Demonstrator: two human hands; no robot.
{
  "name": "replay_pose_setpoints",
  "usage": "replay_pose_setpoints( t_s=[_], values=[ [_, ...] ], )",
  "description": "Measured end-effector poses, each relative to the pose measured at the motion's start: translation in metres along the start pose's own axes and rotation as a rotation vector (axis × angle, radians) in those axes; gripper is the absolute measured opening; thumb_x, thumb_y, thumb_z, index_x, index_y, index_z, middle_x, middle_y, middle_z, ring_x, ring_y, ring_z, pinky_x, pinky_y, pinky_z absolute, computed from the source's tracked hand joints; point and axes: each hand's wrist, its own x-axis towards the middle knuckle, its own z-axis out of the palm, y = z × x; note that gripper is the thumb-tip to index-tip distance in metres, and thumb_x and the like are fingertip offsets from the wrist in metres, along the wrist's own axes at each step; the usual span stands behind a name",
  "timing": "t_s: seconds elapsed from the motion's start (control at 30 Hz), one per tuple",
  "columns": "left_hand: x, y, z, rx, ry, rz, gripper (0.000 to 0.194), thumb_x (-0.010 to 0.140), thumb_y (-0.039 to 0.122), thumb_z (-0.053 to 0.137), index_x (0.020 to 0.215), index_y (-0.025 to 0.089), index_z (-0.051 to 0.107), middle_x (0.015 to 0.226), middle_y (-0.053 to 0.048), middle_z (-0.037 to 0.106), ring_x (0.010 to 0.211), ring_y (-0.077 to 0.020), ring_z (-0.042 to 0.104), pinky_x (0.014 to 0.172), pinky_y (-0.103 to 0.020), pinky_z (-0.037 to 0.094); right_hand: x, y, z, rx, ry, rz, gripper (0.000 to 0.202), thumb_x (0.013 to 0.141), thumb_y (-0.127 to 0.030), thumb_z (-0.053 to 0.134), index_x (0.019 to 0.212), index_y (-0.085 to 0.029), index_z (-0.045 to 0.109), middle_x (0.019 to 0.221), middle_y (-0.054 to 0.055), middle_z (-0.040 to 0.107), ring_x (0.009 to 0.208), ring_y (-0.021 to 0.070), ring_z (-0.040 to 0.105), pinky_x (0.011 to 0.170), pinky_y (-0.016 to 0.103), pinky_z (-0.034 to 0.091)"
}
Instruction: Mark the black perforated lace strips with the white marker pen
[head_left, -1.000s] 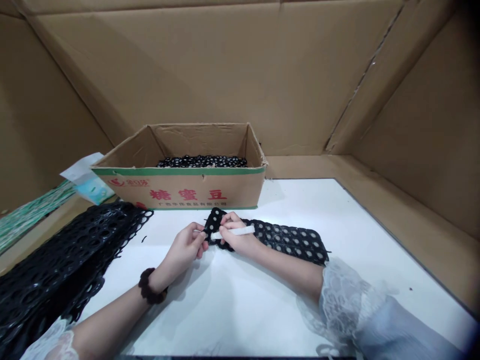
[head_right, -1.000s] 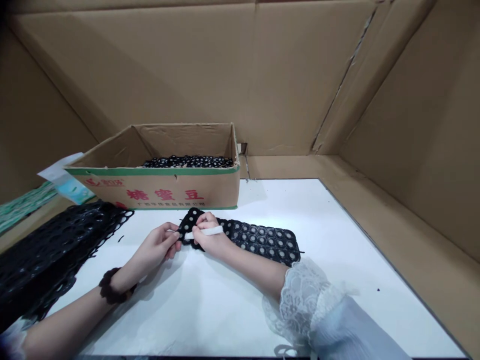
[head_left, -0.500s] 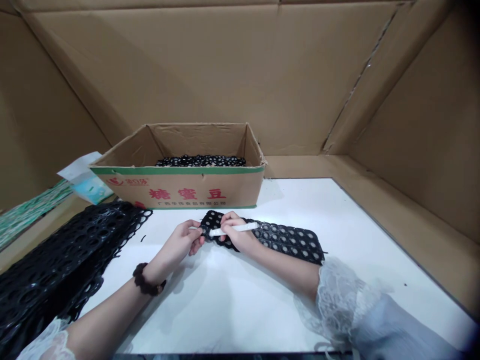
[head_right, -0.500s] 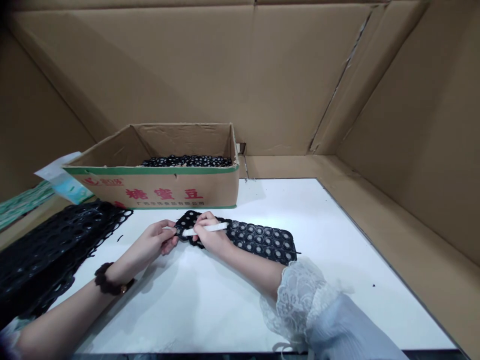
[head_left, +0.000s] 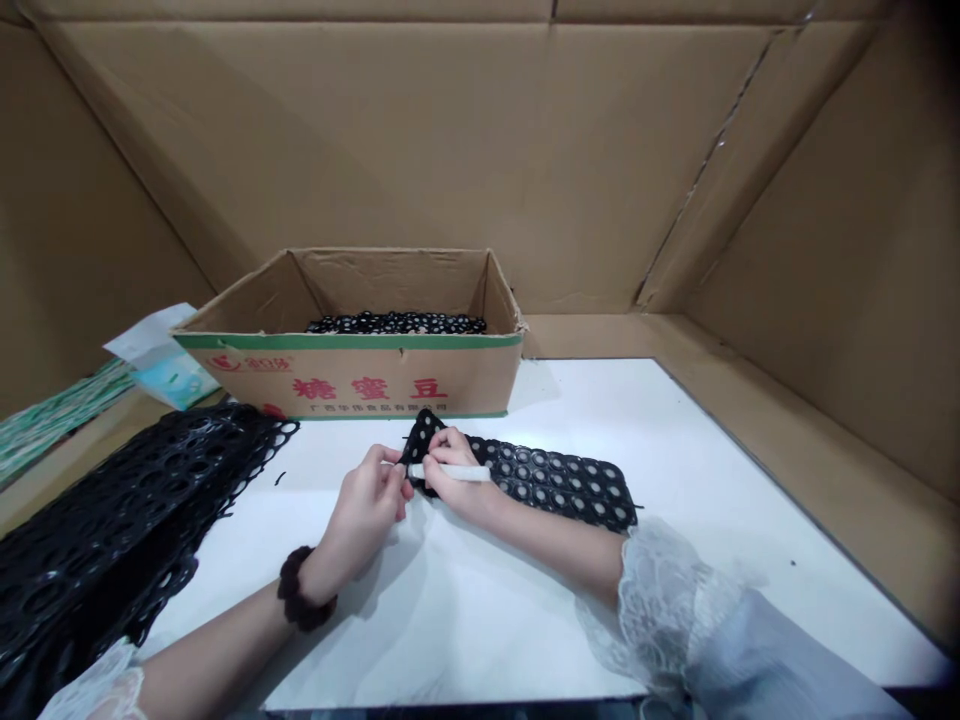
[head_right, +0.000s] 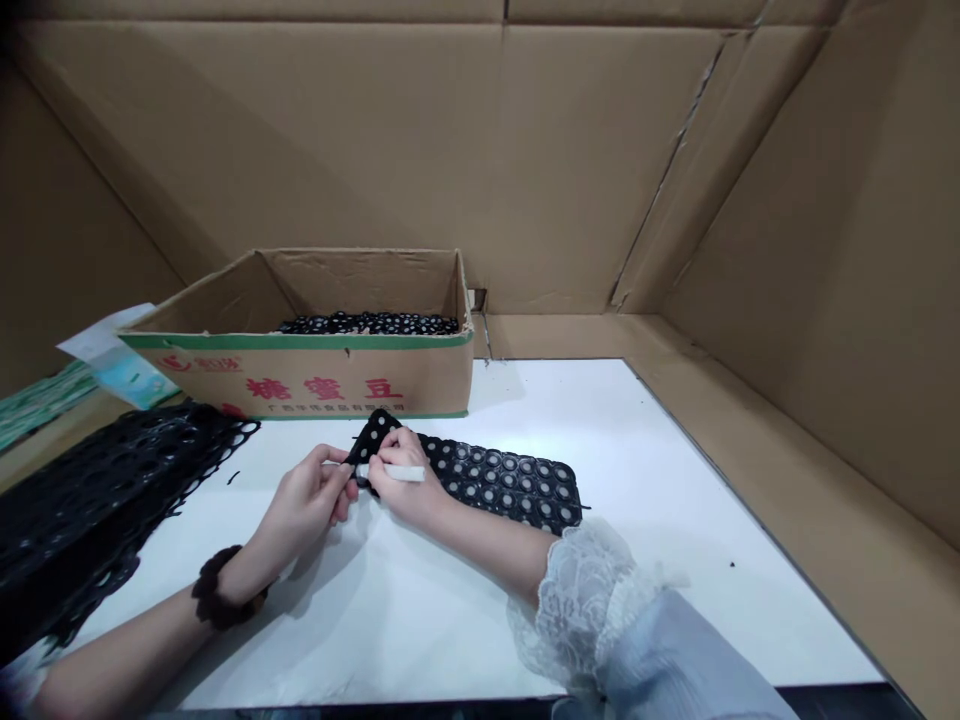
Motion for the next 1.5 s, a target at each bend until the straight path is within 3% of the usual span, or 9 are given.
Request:
replay_pose_setpoints(
  t_s=[0.17, 0.3, 0.5, 0.6, 0.7, 0.8, 0.97, 1.17, 1.5],
  values=[
    [0.011, 0.007, -0.014, -0.042, -0.225, -0.124, 0.011, 0.075, 0.028, 0.042, 0.081, 0.02, 0.039, 0.046, 0.006, 0.052, 0.031, -0.0087, 0.041, 0.033, -0.018, 0.03, 0.006, 0.001, -0.018, 0.104, 0.003, 0.081, 0.025, 0.074, -0.016, 0.049, 0.049, -0.017, 0.057, 0.09, 0.003, 0.05, 0.089, 0.013, 0.051, 0.087, 0.026, 0.036],
    [0.024, 0.003, -0.024, -0.084, -0.388, -0.193, 0.006, 0.072, 0.022, 0.041, 0.075, 0.017, 0.041, 0.055, 0.001, 0.055, 0.042, -0.011, 0.05, 0.034, -0.018, 0.033, 0.012, 0.01, -0.033, 0.198, 0.076, 0.1, 0.027, 0.077, -0.021, 0.046, 0.054, -0.017, 0.059, 0.098, 0.004, 0.057, 0.094, 0.014, 0.054, 0.091, 0.028, 0.035],
    [0.027, -0.002, -0.018, -0.1, -0.234, -0.117, 0.022, 0.075, 0.034, 0.045, 0.084, 0.014, 0.048, 0.065, 0.0, 0.051, 0.052, -0.0109, 0.051, 0.037, -0.018, 0.036, 0.009, 0.013, -0.032, 0.078, 0.06, 0.079, 0.023, 0.077, -0.026, 0.047, 0.06, -0.016, 0.061, 0.106, 0.007, 0.06, 0.101, 0.0165, 0.053, 0.094, 0.031, 0.035],
    [0.028, -0.003, -0.018, -0.12, -0.204, -0.125, 0.034, 0.071, 0.026, 0.05, 0.102, 0.014, 0.046, 0.076, -0.002, 0.056, 0.052, -0.0093, 0.048, 0.037, -0.018, 0.033, 0.006, 0.008, -0.031, 0.086, 0.013, 0.057, 0.023, 0.077, -0.026, 0.047, 0.063, -0.016, 0.062, 0.104, 0.007, 0.061, 0.099, 0.0165, 0.055, 0.091, 0.03, 0.037],
    [0.029, -0.001, -0.025, -0.172, -0.394, -0.105, 0.034, 0.064, 0.013, 0.048, 0.097, 0.014, 0.053, 0.074, -0.001, 0.058, 0.055, -0.0094, 0.048, 0.043, -0.019, 0.035, 0.005, 0.004, -0.034, 0.133, 0.007, 0.067, 0.025, 0.079, -0.028, 0.045, 0.064, -0.016, 0.063, 0.103, 0.007, 0.061, 0.099, 0.016, 0.055, 0.091, 0.029, 0.038],
    [0.028, 0.003, -0.032, -0.205, -0.527, -0.072, 0.02, 0.066, 0.015, 0.049, 0.083, 0.013, 0.058, 0.076, -0.002, 0.06, 0.069, -0.0139, 0.053, 0.062, -0.024, 0.041, 0.005, 0.003, -0.035, 0.155, -0.001, 0.098, 0.025, 0.08, -0.029, 0.045, 0.07, -0.017, 0.064, 0.104, 0.006, 0.061, 0.099, 0.0166, 0.055, 0.092, 0.03, 0.038],
    [0.029, 0.0, -0.025, -0.201, -0.266, -0.039, 0.025, 0.075, 0.033, 0.048, 0.089, 0.015, 0.056, 0.092, -0.006, 0.062, 0.088, -0.0205, 0.054, 0.078, -0.03, 0.039, 0.002, 0.003, -0.033, 0.166, -0.105, 0.105, 0.027, 0.081, -0.03, 0.042, 0.085, -0.017, 0.065, 0.095, 0.005, 0.065, 0.093, 0.0174, 0.058, 0.086, 0.03, 0.041],
    [0.031, -0.011, -0.021, -0.218, -0.245, -0.06, 0.012, 0.067, 0.02, 0.048, 0.076, 0.015, 0.054, 0.073, 0.0, 0.056, 0.072, -0.0152, 0.05, 0.067, -0.026, 0.037, 0.005, 0.004, -0.033, 0.18, -0.029, 0.117, 0.025, 0.081, -0.028, 0.043, 0.079, -0.016, 0.064, 0.099, 0.006, 0.063, 0.096, 0.0174, 0.056, 0.085, 0.029, 0.04],
    [0.024, -0.003, -0.017, -0.304, -0.158, -0.194, 0.004, 0.065, 0.018, 0.04, 0.063, 0.017, 0.043, 0.058, 0.005, 0.038, 0.056, -0.01, 0.033, 0.051, -0.021, 0.027, 0.002, -0.001, -0.033, 0.146, -0.127, 0.093, 0.029, 0.084, -0.032, 0.04, 0.077, -0.016, 0.063, 0.08, 0.003, 0.063, 0.079, 0.0155, 0.056, 0.074, 0.027, 0.04]
  ],
)
